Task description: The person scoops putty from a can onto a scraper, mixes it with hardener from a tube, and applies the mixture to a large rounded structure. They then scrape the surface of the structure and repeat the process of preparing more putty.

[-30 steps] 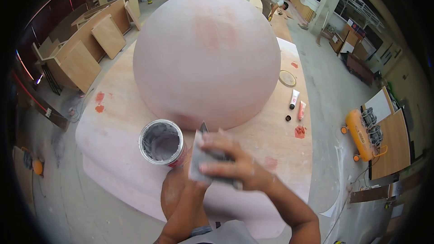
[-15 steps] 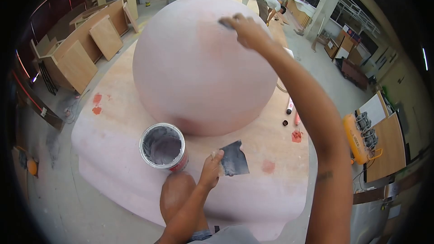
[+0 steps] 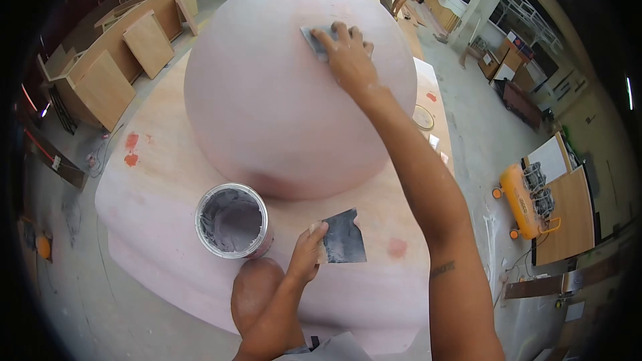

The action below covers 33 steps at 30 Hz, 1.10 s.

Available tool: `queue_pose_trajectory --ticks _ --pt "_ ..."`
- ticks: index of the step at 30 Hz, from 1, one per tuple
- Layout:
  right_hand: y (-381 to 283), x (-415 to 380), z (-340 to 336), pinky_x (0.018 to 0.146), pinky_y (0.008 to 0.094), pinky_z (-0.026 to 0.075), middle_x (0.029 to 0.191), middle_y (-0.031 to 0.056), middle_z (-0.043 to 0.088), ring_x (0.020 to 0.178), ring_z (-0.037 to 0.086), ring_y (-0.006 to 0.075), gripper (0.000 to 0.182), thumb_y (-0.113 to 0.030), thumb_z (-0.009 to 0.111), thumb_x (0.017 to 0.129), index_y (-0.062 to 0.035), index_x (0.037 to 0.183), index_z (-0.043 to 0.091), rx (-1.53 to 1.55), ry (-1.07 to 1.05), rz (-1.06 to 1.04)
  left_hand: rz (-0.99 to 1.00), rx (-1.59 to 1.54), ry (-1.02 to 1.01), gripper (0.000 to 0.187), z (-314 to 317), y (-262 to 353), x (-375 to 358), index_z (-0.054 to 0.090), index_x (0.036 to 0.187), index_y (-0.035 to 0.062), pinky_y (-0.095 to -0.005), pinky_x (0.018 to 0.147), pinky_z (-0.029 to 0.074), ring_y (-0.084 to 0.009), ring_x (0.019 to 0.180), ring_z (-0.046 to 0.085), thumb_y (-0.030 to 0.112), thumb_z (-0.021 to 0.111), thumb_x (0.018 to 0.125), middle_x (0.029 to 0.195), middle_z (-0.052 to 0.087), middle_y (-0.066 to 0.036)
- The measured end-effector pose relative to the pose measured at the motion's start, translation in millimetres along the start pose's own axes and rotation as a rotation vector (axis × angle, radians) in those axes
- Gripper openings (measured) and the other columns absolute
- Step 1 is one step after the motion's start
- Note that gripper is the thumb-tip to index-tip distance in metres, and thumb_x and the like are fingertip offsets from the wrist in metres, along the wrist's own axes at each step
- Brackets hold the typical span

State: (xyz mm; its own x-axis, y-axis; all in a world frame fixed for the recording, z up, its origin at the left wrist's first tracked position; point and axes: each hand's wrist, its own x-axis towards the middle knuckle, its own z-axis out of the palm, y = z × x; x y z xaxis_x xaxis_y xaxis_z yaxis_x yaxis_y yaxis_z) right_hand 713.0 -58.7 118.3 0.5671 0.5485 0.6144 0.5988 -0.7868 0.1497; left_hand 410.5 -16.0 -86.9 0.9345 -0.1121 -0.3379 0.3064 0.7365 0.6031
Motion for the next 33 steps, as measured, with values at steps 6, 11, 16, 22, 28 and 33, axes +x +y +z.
queue_pose_trajectory --ticks 6,11,16,22,28,33 --pt "-19 -56 1 0.095 0.0607 0.038 0.141 0.0166 0.041 0.130 0.039 0.0477 0.057 0.001 0.050 0.089 -0.0270 0.139 0.050 0.004 0.033 0.034 -0.031 0.052 0.022 0.029 -5 -14 0 0.061 0.110 0.0035 -0.0247 0.079 0.045 -0.0082 0.088 0.055 0.031 0.058 0.100 0.098 0.059 0.001" --pt "-27 -97 -8 0.094 0.0607 0.039 0.141 0.0158 0.043 0.129 0.041 0.0475 0.058 0.002 0.050 0.088 -0.0262 0.138 0.052 0.000 -0.024 0.024 0.066 -0.110 0.064 0.027 -2 -5 1 0.060 0.111 0.0046 -0.0249 0.075 0.049 -0.0110 0.085 0.060 0.029 0.058 0.100 0.097 0.062 0.000" --pt "-31 -144 -74 0.095 0.0468 0.045 0.131 0.0144 0.055 0.121 0.054 0.0372 0.063 0.011 0.050 0.081 -0.0225 0.134 0.057 0.469 -0.510 0.118 0.187 -0.371 0.118 0.024 6 14 -9 0.059 0.112 0.0064 -0.0297 0.069 0.054 -0.0136 0.082 0.065 0.027 0.052 0.102 0.095 0.066 -0.003" --pt "-116 -247 -124 0.112 0.0444 0.035 0.138 0.0218 0.046 0.130 0.046 0.0384 0.070 0.026 0.047 0.075 -0.0081 0.136 0.049 1.404 0.153 -0.054 0.178 -0.555 -0.054 0.024 42 54 -57 0.058 0.110 0.0081 -0.0287 0.052 0.053 -0.0149 0.071 0.066 0.029 0.049 0.103 0.088 0.066 -0.003" --pt "-86 -291 -146 0.111 0.0423 0.037 0.134 0.0183 0.047 0.132 0.046 0.0300 0.054 0.017 0.047 0.086 -0.0082 0.134 0.047 1.253 -0.142 0.551 0.286 -0.126 0.023 0.036 70 61 -92 0.052 0.119 -0.0009 -0.0350 0.051 0.055 -0.0218 0.074 0.068 0.031 0.048 0.102 0.100 0.064 -0.013" --pt "-109 -312 -204 0.086 0.0342 0.055 0.114 0.0123 0.060 0.103 0.064 0.0225 0.037 -0.001 0.054 0.093 0.0002 0.129 0.048 1.846 0.394 1.184 0.467 -0.074 0.054 0.035 71 51 -81 0.054 0.115 -0.0011 -0.0330 0.053 0.055 -0.0217 0.075 0.067 0.031 0.048 0.103 0.098 0.065 -0.013"
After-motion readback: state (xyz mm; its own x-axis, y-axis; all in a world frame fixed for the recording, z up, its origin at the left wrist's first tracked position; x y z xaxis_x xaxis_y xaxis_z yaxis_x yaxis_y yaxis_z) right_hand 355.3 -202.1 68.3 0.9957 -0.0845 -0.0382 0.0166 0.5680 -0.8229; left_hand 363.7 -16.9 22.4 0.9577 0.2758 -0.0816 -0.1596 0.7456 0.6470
